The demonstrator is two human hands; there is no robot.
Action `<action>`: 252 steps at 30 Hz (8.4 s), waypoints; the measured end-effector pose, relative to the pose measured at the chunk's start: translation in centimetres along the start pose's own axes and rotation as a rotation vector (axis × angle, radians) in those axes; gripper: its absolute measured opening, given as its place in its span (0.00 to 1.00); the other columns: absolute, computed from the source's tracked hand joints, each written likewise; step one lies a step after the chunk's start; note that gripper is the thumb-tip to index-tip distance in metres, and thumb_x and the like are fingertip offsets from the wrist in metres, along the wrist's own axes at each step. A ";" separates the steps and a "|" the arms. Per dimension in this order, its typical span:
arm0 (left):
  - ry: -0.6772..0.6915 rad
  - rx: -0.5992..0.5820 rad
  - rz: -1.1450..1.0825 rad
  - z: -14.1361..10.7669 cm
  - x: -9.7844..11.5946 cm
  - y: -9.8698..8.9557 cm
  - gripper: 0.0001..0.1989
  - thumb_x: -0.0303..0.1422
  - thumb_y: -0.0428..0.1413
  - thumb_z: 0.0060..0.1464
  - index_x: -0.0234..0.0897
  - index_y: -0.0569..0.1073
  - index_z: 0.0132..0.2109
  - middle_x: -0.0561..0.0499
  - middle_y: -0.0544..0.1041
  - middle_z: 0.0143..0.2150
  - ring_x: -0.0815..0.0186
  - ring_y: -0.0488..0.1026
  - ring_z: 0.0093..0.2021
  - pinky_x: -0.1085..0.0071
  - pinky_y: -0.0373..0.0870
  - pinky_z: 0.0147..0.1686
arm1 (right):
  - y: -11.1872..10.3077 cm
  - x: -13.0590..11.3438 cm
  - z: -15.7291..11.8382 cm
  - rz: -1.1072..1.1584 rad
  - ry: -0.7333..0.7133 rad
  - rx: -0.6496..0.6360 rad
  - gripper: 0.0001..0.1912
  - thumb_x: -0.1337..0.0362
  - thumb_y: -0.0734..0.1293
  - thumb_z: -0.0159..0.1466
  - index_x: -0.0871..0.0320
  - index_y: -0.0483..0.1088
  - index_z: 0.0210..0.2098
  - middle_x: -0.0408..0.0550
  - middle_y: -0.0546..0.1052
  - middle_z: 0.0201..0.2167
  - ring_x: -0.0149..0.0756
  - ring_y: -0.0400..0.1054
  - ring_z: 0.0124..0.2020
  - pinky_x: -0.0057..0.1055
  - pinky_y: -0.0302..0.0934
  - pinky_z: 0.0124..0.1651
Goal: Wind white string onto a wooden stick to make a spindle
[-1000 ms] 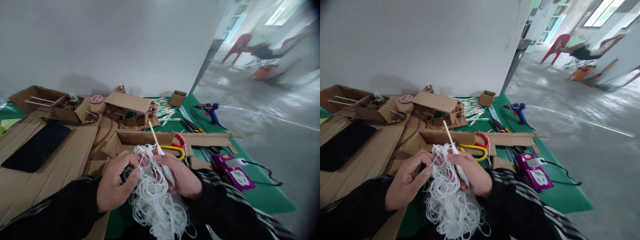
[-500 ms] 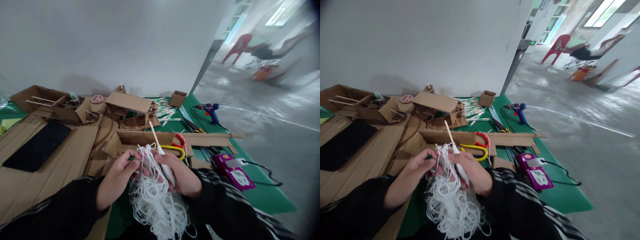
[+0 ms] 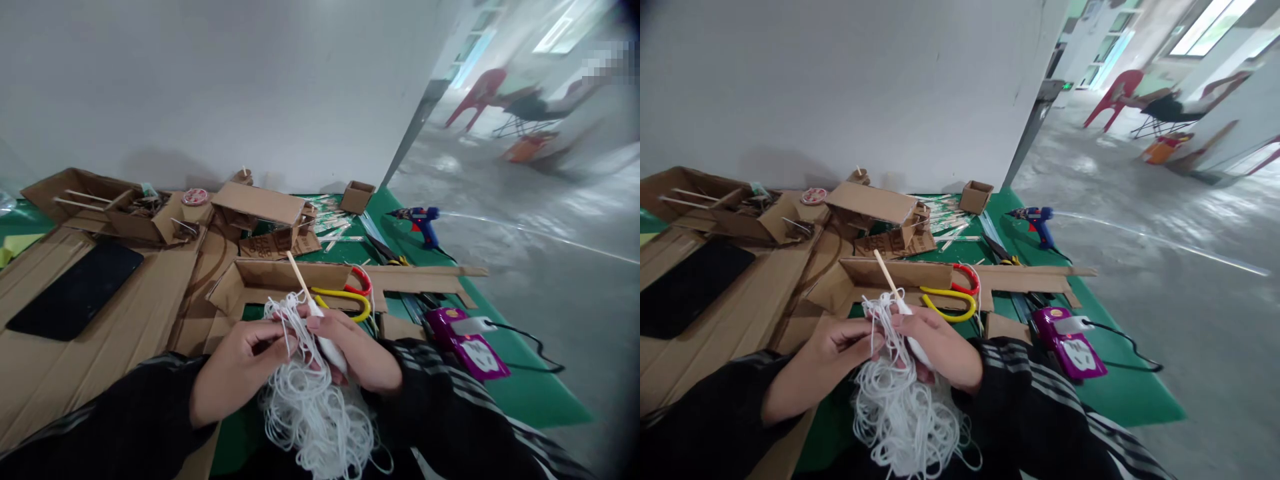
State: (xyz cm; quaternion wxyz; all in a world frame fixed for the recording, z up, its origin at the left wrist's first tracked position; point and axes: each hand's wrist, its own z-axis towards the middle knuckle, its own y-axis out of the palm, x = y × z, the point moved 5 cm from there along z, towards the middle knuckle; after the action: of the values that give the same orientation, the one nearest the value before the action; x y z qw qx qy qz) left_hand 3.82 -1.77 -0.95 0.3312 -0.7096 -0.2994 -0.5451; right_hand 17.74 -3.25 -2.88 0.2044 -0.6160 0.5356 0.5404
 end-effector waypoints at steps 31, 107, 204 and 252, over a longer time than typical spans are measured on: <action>0.325 0.306 0.175 -0.6 0.5 -1.3 0.04 0.26 0.50 0.55 0.38 0.69 0.35 0.49 0.67 0.44 0.60 0.64 0.48 0.65 0.60 0.50 | 0.4 -0.8 0.1 0.011 -0.098 -0.001 0.19 0.50 0.59 0.68 0.54 0.68 0.52 0.41 0.72 0.28 0.18 0.52 0.10 0.20 0.61 0.12; 0.548 0.243 1.117 -1.1 3.6 -0.2 0.07 0.38 0.60 0.52 0.40 0.76 0.36 0.52 0.78 0.32 0.57 0.67 0.37 0.61 0.60 0.37 | 1.3 -5.3 -2.3 -1.359 -0.404 -0.133 0.11 0.66 0.58 0.68 0.59 0.69 0.32 0.48 0.75 0.29 0.34 0.67 0.30 0.29 0.56 0.33; 0.531 0.266 0.446 -3.3 3.2 -4.0 0.18 0.29 0.45 0.62 0.38 0.64 0.23 0.46 0.72 0.36 0.61 0.69 0.42 0.60 0.66 0.45 | -2.7 -5.1 -3.4 -0.346 -0.323 0.253 0.13 0.56 0.68 0.64 0.56 0.62 0.35 0.38 0.61 0.26 0.25 0.51 0.24 0.24 0.47 0.24; 0.189 0.192 -0.032 -0.3 -2.2 -1.3 0.07 0.34 0.50 0.62 0.38 0.70 0.42 0.51 0.71 0.37 0.63 0.67 0.39 0.69 0.65 0.44 | -0.6 -4.0 -2.2 -1.156 -0.557 0.097 0.12 0.63 0.58 0.71 0.59 0.70 0.36 0.46 0.73 0.26 0.32 0.65 0.27 0.28 0.55 0.31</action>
State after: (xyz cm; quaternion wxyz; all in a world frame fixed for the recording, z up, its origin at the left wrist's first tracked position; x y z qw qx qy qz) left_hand 2.16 -1.36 -2.86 0.4158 -0.6152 -0.3289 -0.5835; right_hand 19.88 -3.11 1.15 0.6215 -0.6319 0.0679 0.4581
